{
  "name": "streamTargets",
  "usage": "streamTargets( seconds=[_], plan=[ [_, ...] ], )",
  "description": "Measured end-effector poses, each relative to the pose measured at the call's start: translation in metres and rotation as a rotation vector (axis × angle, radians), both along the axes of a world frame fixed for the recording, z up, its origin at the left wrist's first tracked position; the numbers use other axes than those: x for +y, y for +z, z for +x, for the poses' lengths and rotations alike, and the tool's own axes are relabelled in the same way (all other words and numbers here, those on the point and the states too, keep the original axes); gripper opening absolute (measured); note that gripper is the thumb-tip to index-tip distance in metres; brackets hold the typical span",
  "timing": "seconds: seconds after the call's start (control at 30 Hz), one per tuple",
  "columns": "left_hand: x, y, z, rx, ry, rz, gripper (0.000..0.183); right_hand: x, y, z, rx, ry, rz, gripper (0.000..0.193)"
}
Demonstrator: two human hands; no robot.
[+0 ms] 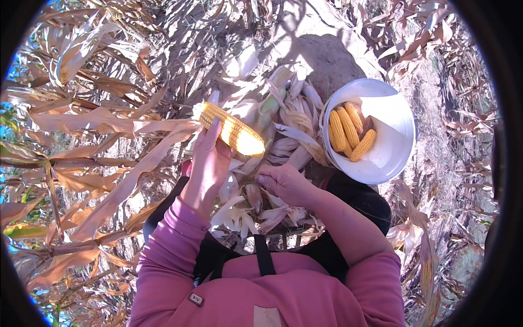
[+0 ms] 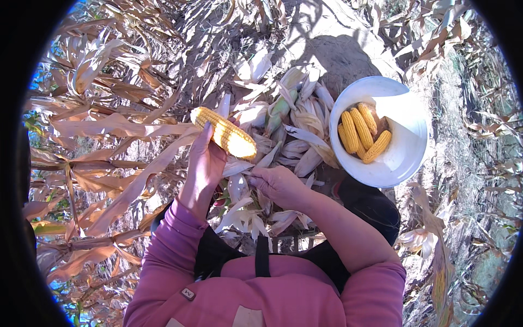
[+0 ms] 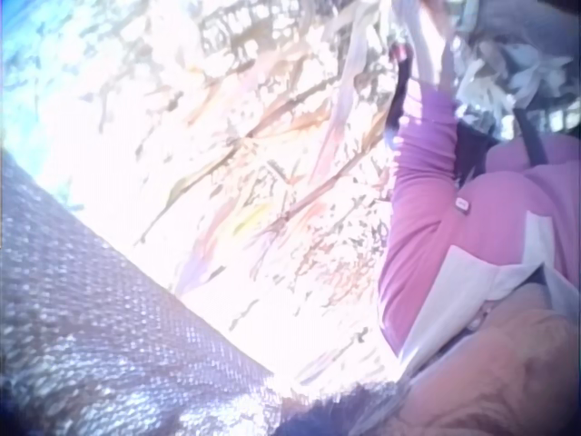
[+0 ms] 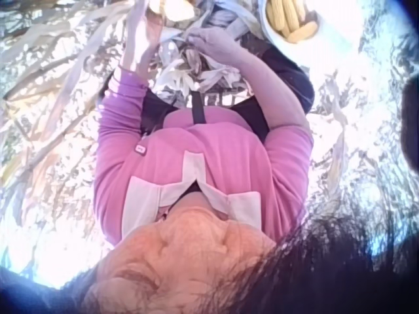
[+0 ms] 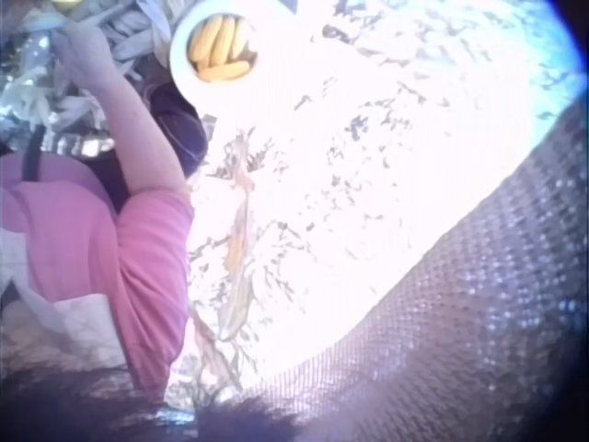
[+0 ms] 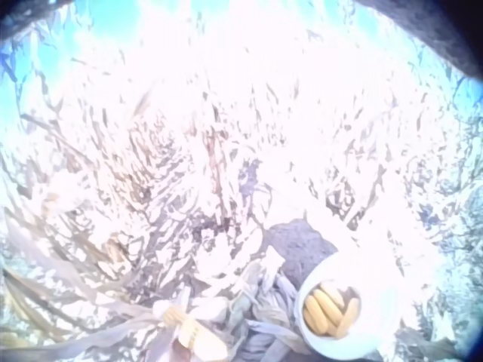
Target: The person sits in a cornfield and shucks corn cobs by hand, removing the husks and silk. The cleaned cobs are placed into a white bucket beside them.
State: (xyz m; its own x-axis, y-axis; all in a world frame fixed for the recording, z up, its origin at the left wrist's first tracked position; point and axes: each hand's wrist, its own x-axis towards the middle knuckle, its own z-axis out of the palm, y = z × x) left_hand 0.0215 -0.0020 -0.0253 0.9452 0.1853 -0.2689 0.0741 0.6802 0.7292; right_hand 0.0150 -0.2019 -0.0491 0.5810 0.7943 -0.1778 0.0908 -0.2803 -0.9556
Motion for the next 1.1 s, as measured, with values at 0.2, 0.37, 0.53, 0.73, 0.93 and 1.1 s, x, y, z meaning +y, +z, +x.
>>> streamTargets(
  seconds=[0.2,0.37,0.53,0.73,0.93,1.1],
  plan=[
    [0.010,-0.004,0.007,0.063,0.076,-0.056,0.026,-0.006,-0.019,-0.020,-0.398,0.467,-0.501,0.036],
    [-0.006,-0.001,0.000,0.055,0.013,0.120,0.034,-0.007,-0.003,0.015,-0.078,-0.314,0.061,0.058],
    [-0.026,-0.010,-0.006,0.063,-0.124,0.260,0.041,0.000,0.003,0.011,-0.366,-0.346,-0.015,0.058],
    [-0.032,0.004,-0.013,-0.061,-0.521,0.284,0.057,-0.006,0.005,0.024,-0.002,-0.465,0.241,0.045],
    [-0.032,0.002,-0.011,0.191,-0.822,0.577,0.037,-0.016,0.006,0.025,0.002,-0.461,0.113,0.040],
    [-0.033,0.000,-0.016,-0.276,-0.769,1.059,0.020,-0.025,-0.001,0.029,-0.053,-0.532,0.072,0.042]
  ],
)
